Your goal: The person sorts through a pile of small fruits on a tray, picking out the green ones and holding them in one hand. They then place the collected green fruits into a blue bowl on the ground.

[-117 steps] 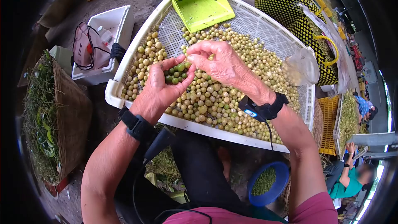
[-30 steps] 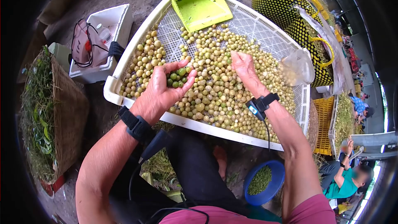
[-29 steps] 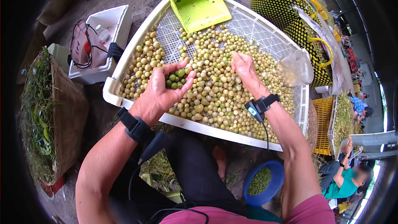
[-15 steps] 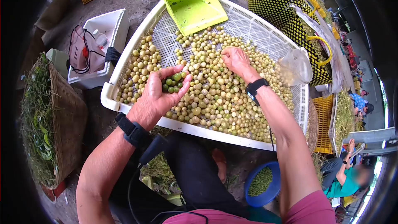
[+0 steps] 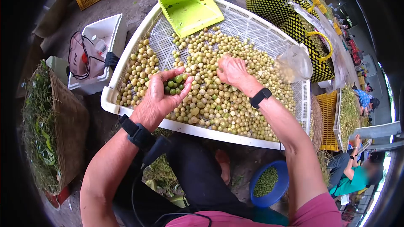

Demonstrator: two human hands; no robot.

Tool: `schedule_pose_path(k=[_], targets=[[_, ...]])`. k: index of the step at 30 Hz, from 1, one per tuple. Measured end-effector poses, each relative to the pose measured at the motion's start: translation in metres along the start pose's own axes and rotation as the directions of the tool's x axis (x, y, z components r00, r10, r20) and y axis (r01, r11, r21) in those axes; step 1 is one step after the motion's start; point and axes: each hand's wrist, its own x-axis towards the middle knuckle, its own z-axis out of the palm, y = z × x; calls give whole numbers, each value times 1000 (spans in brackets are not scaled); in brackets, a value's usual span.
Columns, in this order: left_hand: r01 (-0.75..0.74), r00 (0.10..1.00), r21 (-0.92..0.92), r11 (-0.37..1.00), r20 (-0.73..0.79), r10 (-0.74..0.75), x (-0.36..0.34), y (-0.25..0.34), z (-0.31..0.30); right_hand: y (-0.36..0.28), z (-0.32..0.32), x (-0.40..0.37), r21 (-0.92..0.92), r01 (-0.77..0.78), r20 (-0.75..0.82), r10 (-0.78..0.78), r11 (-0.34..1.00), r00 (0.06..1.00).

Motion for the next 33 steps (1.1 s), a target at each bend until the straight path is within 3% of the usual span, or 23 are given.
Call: schedule_pose_path(k=[5, 9, 12, 16, 17, 18, 20, 21, 22, 23, 24, 28, 30, 33], targets=[[26, 999, -25, 999, 31, -26, 6, -5, 0, -7, -3, -8, 199, -109, -2, 112, 974, 994], [15, 1000, -12, 1000, 4, -15, 7, -7, 2, -9, -5, -6, 249, -232, 41, 230, 940, 972], [6, 1000, -10, 1000, -12, -6, 8, -7, 2, -6, 4, -1, 256, -211, -33, 227, 943, 973], [7, 1000, -6, 1000, -4, -7, 10, -10, 6, -7, 4, 3, 159, -158, 14, 158, 975, 987], [1, 1000, -11, 1000, -6, -1, 11, -10, 6, -8, 2, 1, 175, -144, -32, 151, 974, 988], [-4, 1000, -15, 1000, -7, 4, 12, -10, 8, -6, 7, 0, 226, -67, -175, 108, 972, 979], [-21, 1000, -40, 999, 1, 21, 13, -7, 11, -22, -13, -5, 640, -206, 18, 254, 740, 967], [-53, 999, -37, 998, -14, 53, 14, -5, 13, -35, -23, -15, 955, -194, 130, 273, 225, 953], [-86, 996, -35, 996, -25, 86, 14, -3, 17, -41, -27, -20, 951, -272, 305, 290, -150, 907], [-110, 994, -57, 992, -22, 109, 15, -2, 20, -47, -23, -24, 789, -284, 435, 170, -545, 884], [-112, 994, -68, 991, 13, 113, 19, -2, 20, -53, -19, -28, 477, -267, 497, 6, -837, 868], [-247, 968, 164, 955, 77, 238, 14, -20, 32, -80, -21, -29, 430, -129, 582, 164, -894, 797], [-368, 930, 283, 886, 125, 346, 16, -35, 32, -92, -17, -25, 400, 12, 533, 243, -916, 811], [-517, 855, 416, 748, 215, 471, 20, -55, 35, -97, -22, -22, 360, 93, 622, 313, -928, 718]])
